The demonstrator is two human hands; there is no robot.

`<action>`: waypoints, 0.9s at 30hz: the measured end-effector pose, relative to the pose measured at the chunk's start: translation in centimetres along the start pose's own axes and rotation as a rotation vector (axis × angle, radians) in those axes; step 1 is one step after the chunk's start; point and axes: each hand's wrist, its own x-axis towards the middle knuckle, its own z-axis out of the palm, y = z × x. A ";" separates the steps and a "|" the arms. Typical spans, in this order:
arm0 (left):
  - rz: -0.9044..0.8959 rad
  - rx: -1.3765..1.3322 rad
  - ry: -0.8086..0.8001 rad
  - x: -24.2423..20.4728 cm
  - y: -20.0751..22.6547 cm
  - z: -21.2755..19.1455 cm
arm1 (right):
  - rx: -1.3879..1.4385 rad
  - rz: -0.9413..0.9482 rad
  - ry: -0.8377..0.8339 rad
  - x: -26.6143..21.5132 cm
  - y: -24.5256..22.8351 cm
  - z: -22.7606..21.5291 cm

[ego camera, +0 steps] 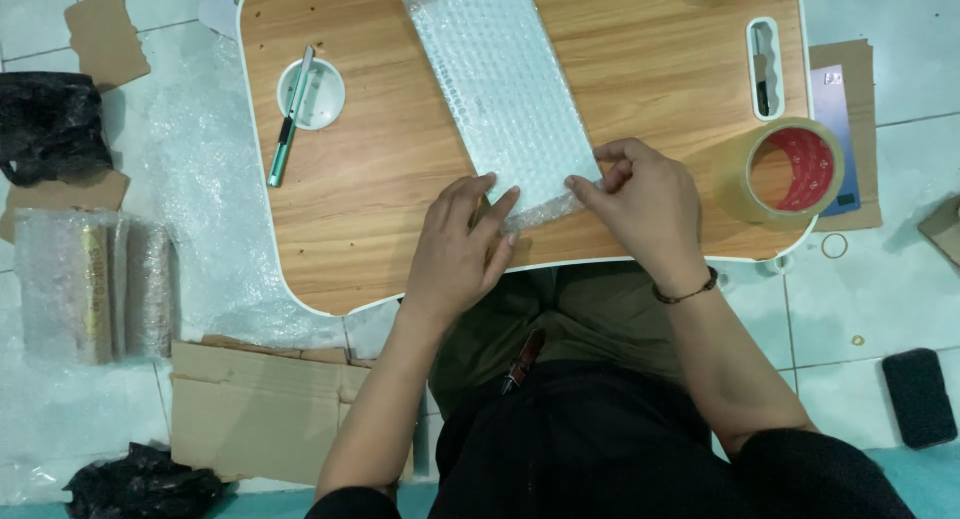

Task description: Wrapping a blue rectangular object in bubble wrap and securing it with clear tape on a small folding table.

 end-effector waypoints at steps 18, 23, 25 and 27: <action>0.028 -0.111 -0.016 0.2 0.5 -1.3 | 0.335 -0.376 -0.362 1.7 2.3 -2.8; 0.035 -0.127 -0.027 0.1 0.3 -1.2 | 0.311 -0.533 -0.162 1.9 4.1 -0.7; 0.038 -0.130 -0.023 0.1 0.4 -1.4 | 0.384 -0.551 -0.125 1.8 4.5 0.6; 0.032 -0.151 -0.019 0.2 0.7 -1.6 | 0.527 -0.514 -0.045 1.3 4.4 1.6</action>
